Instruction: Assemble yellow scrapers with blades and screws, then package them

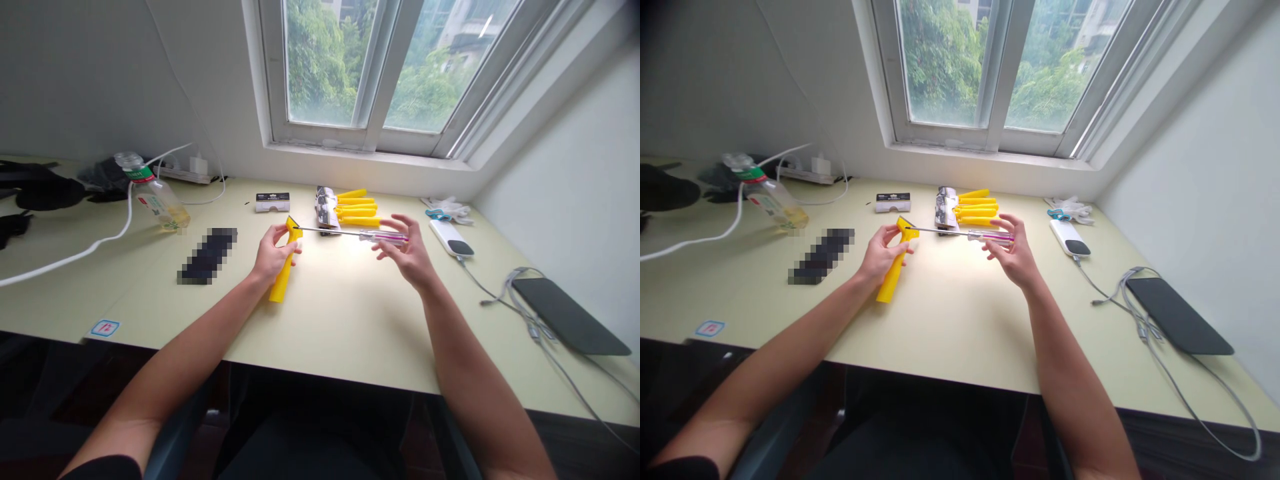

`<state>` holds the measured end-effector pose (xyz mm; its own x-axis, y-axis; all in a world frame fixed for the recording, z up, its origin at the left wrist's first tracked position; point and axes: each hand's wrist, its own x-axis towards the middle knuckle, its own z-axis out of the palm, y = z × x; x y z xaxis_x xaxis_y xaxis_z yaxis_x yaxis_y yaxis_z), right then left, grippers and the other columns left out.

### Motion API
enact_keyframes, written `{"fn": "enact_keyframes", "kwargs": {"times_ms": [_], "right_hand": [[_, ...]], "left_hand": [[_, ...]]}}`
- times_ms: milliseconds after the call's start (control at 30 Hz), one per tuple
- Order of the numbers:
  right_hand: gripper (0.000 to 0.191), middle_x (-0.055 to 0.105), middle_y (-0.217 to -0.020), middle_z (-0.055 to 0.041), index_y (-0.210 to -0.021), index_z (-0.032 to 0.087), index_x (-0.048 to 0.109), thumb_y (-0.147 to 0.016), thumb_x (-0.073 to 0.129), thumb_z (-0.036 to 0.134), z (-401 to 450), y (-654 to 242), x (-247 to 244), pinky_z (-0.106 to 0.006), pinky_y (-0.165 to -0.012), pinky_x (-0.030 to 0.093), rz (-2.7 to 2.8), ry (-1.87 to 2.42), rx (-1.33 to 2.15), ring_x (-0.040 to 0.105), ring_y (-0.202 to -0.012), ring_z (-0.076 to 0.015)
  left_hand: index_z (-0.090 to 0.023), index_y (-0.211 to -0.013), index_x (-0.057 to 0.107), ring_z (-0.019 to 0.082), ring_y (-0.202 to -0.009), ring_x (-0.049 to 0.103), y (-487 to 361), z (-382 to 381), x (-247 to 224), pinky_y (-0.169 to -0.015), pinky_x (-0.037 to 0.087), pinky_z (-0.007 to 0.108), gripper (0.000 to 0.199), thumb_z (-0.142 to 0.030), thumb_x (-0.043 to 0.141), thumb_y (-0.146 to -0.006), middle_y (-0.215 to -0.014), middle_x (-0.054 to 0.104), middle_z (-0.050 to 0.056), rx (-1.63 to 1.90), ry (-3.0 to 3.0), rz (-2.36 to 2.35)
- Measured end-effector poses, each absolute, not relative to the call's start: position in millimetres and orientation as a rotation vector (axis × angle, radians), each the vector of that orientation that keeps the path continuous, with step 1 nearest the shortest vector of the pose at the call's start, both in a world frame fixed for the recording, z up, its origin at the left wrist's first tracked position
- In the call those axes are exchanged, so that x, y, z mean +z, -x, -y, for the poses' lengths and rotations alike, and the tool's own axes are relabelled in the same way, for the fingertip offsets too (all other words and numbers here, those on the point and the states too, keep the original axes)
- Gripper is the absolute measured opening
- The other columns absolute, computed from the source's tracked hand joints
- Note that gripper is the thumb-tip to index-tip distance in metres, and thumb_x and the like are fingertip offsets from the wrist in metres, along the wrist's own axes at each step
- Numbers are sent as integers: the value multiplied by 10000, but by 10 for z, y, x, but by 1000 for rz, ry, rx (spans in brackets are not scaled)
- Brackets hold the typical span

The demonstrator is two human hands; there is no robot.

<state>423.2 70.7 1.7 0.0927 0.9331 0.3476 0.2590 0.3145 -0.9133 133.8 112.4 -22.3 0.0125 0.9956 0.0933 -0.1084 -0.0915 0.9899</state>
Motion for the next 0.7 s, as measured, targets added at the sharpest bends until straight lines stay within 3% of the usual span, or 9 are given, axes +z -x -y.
{"fn": "enact_keyframes", "kwargs": {"times_ms": [133, 267, 400, 533, 700], "right_hand": [[435, 634, -809, 3, -1122, 226, 522, -840, 695, 508, -709, -4211, 10, -251, -448, 504, 1374, 1224, 693, 575, -499, -109], [549, 667, -1036, -40, -1218, 257, 502, -779, 778, 435, -703, -4203, 43, -314, -578, 592, 1434, 1126, 703, 659, -620, -137], [357, 697, -825, -23, -1062, 214, 636, -792, 772, 403, -692, -4181, 54, -334, -608, 600, 1427, 1165, 707, 658, -612, -154], [318, 733, -879, -33, -1030, 223, 689, -760, 807, 342, -704, -4103, -7, -389, -754, 613, 1330, 1092, 786, 715, -764, -197], [268, 730, -896, -20, -1006, 238, 691, -765, 796, 295, -739, -4068, -46, -383, -793, 601, 1208, 991, 870, 699, -749, -168]], "left_hand": [[-191, -1098, 550, 126, -622, 688, -1337, -1128, -225, -395, 512, 210, 444, -212, 745, -700, -1414, 536, 143, 1306, -1194, -1075], [-201, -1107, 558, 129, -623, 689, -1327, -1155, -255, -387, 508, 211, 438, -214, 744, -710, -1399, 550, 132, 1322, -1198, -1060], [-202, -1120, 584, 123, -618, 682, -1290, -1196, -241, -386, 510, 209, 430, -188, 739, -719, -1381, 559, 133, 1366, -1205, -1095], [-222, -1136, 614, 127, -653, 687, -1236, -1216, -155, -397, 516, 194, 418, -176, 734, -738, -1349, 577, 113, 1473, -1253, -1162], [-208, -1145, 618, 118, -604, 666, -1224, -1181, -67, -388, 509, 207, 395, -149, 690, -761, -1272, 595, 117, 1429, -1214, -1186]]}}
